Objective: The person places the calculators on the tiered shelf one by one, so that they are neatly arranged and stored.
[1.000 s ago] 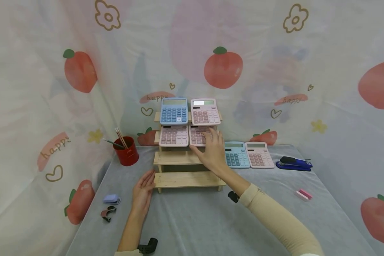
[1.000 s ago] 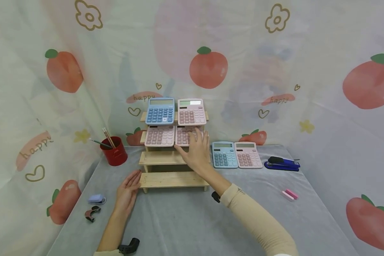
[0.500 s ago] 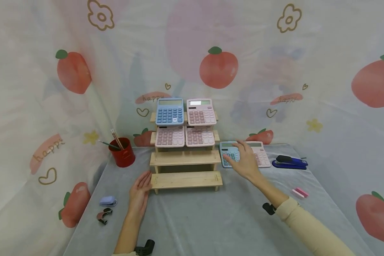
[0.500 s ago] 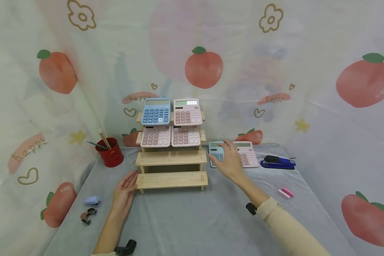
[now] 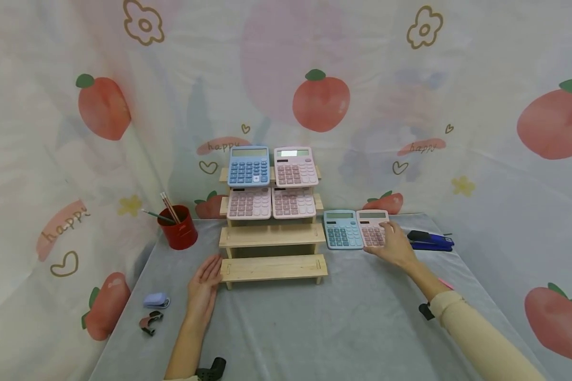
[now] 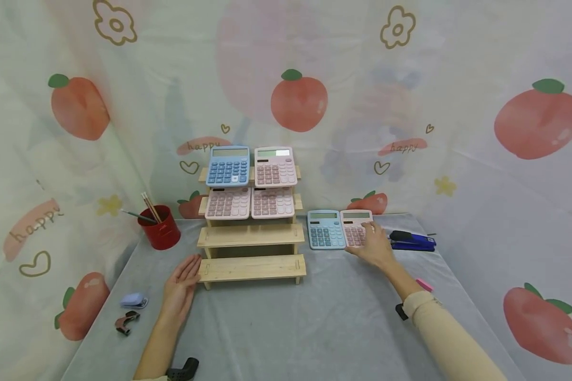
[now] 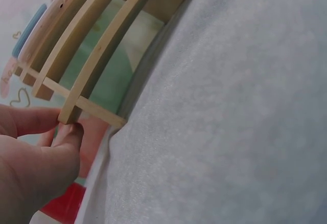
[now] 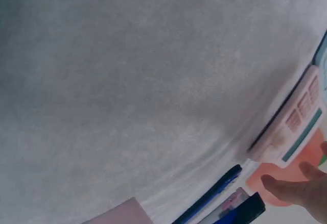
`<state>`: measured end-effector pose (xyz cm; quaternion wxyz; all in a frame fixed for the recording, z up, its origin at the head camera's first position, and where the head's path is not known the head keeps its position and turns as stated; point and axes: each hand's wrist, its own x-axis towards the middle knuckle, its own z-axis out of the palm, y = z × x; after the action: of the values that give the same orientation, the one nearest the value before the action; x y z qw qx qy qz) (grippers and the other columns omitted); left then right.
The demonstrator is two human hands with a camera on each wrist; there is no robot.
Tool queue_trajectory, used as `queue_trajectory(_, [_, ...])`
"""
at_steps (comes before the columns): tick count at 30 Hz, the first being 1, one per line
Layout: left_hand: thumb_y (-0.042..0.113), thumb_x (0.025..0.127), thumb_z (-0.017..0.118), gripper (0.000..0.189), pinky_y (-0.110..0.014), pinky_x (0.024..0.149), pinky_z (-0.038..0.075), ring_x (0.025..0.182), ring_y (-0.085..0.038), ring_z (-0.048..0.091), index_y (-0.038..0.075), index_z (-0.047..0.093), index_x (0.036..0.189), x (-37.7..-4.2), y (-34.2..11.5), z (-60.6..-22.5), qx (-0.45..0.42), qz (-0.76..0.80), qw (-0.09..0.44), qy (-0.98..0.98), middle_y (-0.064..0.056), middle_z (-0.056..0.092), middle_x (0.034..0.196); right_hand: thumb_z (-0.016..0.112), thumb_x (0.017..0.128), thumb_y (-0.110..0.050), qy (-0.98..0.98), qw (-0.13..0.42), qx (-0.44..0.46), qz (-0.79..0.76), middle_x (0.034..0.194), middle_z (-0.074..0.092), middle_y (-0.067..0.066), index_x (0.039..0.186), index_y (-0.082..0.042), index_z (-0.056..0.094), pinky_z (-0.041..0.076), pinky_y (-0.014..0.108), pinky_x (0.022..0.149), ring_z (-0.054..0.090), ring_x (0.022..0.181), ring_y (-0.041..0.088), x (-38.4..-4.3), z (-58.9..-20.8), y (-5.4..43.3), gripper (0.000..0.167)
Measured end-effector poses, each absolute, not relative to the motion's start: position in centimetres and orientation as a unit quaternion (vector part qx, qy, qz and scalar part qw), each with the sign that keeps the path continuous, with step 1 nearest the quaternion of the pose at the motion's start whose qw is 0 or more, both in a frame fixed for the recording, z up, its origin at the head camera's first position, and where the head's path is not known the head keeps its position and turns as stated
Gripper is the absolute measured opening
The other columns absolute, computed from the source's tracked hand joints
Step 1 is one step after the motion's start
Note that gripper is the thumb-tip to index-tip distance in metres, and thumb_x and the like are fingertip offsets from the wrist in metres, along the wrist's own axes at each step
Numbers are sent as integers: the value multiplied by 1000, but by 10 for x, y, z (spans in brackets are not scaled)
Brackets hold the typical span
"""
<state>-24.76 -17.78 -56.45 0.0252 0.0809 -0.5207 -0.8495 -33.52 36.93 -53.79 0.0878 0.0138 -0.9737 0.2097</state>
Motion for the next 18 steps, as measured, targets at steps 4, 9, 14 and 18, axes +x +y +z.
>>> queue_trajectory(4, [-12, 102, 48, 63, -27, 114, 41, 150, -18, 40, 5, 35, 161, -248, -177, -566, 83, -854, 28, -514, -9, 40, 165, 89, 76, -53, -975, 61, 6, 212, 159, 25, 35, 156, 3, 31, 33, 76, 110, 38, 135, 58, -342, -544, 372, 114])
queue_trajectory(9, [-14, 101, 48, 63, -28, 114, 42, 150, -19, 40, 3, 36, 160, -248, -175, -569, 75, -862, 31, -500, -11, 40, 164, 88, 80, -48, -977, 58, 11, 205, 160, 22, 36, 157, 6, 30, 33, 74, 111, 38, 136, 58, -351, -554, 376, 110])
queue_trajectory(14, [-13, 101, 49, 62, -29, 116, 40, 148, -16, 43, 5, 38, 160, -249, -175, -569, 89, -861, 29, -500, -9, 42, 164, 86, 83, -45, -975, 59, 10, 212, 161, 22, 35, 159, 5, 26, 32, 74, 112, 38, 136, 58, -359, -559, 380, 109])
queue_trajectory(18, [-13, 101, 49, 62, -29, 116, 40, 148, -16, 43, 5, 38, 160, -251, -176, -570, 90, -856, 32, -509, -9, 42, 163, 86, 83, -40, -970, 74, 4, 230, 159, 23, 36, 158, 4, 27, 33, 75, 110, 38, 134, 60, -355, -559, 377, 106])
